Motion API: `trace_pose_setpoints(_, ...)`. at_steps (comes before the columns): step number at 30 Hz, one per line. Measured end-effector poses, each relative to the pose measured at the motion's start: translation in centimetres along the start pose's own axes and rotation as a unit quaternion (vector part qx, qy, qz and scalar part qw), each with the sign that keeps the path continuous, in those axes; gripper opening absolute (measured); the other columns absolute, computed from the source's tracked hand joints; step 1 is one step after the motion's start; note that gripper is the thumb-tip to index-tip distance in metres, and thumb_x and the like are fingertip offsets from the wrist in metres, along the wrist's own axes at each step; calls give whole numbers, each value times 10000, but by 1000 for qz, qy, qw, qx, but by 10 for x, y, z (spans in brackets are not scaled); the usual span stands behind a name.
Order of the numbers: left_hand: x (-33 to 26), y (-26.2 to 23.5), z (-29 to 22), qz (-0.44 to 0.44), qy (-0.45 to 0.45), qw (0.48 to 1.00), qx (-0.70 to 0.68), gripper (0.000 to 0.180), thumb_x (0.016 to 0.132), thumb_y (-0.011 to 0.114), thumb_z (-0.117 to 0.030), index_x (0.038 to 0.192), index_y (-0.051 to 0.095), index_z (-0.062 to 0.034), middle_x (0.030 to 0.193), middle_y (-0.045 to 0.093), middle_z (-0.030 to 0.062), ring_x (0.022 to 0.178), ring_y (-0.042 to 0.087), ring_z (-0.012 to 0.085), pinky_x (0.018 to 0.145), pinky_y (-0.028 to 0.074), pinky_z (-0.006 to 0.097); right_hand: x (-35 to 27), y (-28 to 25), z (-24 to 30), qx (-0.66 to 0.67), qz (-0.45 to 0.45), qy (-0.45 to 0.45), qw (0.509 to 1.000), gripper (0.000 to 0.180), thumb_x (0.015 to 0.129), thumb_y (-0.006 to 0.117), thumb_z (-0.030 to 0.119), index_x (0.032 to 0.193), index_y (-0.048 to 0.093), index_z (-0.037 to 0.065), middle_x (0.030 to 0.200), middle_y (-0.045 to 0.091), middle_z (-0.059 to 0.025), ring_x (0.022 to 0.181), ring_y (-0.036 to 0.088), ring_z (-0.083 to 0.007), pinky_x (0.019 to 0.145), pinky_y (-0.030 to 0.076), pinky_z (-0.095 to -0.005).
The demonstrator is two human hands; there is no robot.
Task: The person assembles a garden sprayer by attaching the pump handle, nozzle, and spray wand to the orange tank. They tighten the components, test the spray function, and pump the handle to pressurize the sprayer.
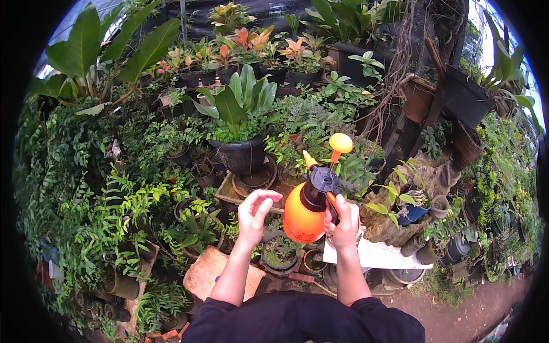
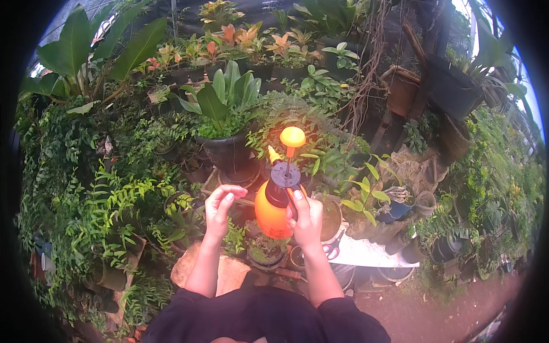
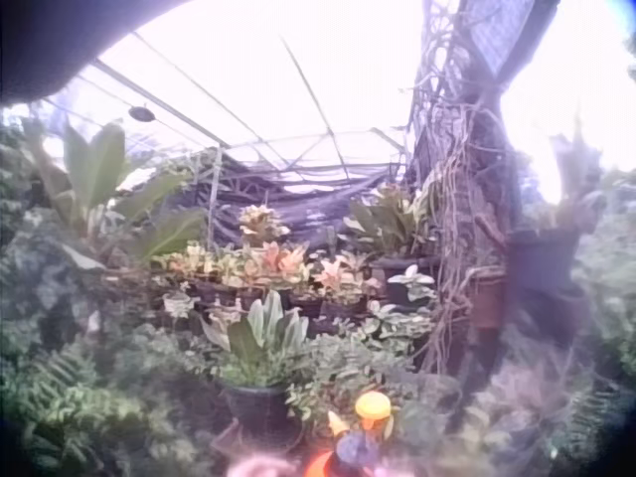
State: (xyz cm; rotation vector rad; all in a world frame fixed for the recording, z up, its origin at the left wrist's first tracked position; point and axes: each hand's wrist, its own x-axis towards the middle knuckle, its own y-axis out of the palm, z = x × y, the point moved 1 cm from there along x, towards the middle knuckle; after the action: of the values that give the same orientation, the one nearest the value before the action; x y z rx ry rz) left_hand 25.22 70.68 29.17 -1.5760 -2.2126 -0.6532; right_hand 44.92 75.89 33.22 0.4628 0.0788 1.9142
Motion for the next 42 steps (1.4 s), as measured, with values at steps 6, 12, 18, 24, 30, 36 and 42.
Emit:
trace_pose_setpoints(6,-49,67,17,181,-208,961,-27,403,1024,484,-259,1109,646,100,976,712,154,893,701,215,848,550,335,-31,-32,-34,-93,-5,10,996,593,1012,417,464,637,532,20,467,444,-2,366,372,-78,375,277,-234)
trace_pose_setpoints(12,-72,100,37,80,-300,939,-149,463,1064,390,-356,1133,590,56,1009,655,98,1010,629,167,951,493,326,-41,-47,-45,-334,-23,-91,938,398,1007,464,271,768,635,2,571,574,-157,514,587,-339,498,424,-424)
trace_pose_setpoints(18,-67,119,52,-38,-283,911,-296,537,1062,279,-411,1109,588,26,1152,657,196,1103,613,239,1006,460,352,-42,-44,-31,-512,55,-312,798,360,966,560,315,787,643,14,636,628,-133,532,612,-285,478,447,-395)
trace_pose_setpoints(24,-68,113,35,-50,-271,947,-167,462,1014,360,-455,814,526,-72,540,478,10,386,403,115,397,341,237,5,-55,57,-420,17,-341,841,212,874,689,219,783,653,31,604,577,-54,511,580,-207,484,441,-320)
trace_pose_setpoints(30,-80,90,21,-40,-257,963,-77,527,1002,337,-488,724,487,-65,465,355,-31,364,310,72,363,254,236,77,14,83,-573,349,-213,710,366,951,540,410,936,643,60,781,646,-164,703,644,-370,620,508,-446)
trace_pose_setpoints(36,-91,73,13,-69,-225,971,-52,505,987,392,-459,702,474,-51,459,357,-21,358,317,80,360,263,240,87,58,96,-431,208,-447,755,339,919,547,240,631,584,64,558,581,-121,518,592,-331,466,442,-433)
trace_pose_setpoints(42,-102,63,12,-94,-238,965,-48,472,974,413,-425,706,485,-43,462,386,-3,368,338,87,362,269,245,76,70,54,-410,239,-421,773,247,914,544,223,727,592,70,602,598,-118,556,615,-324,480,471,-438)
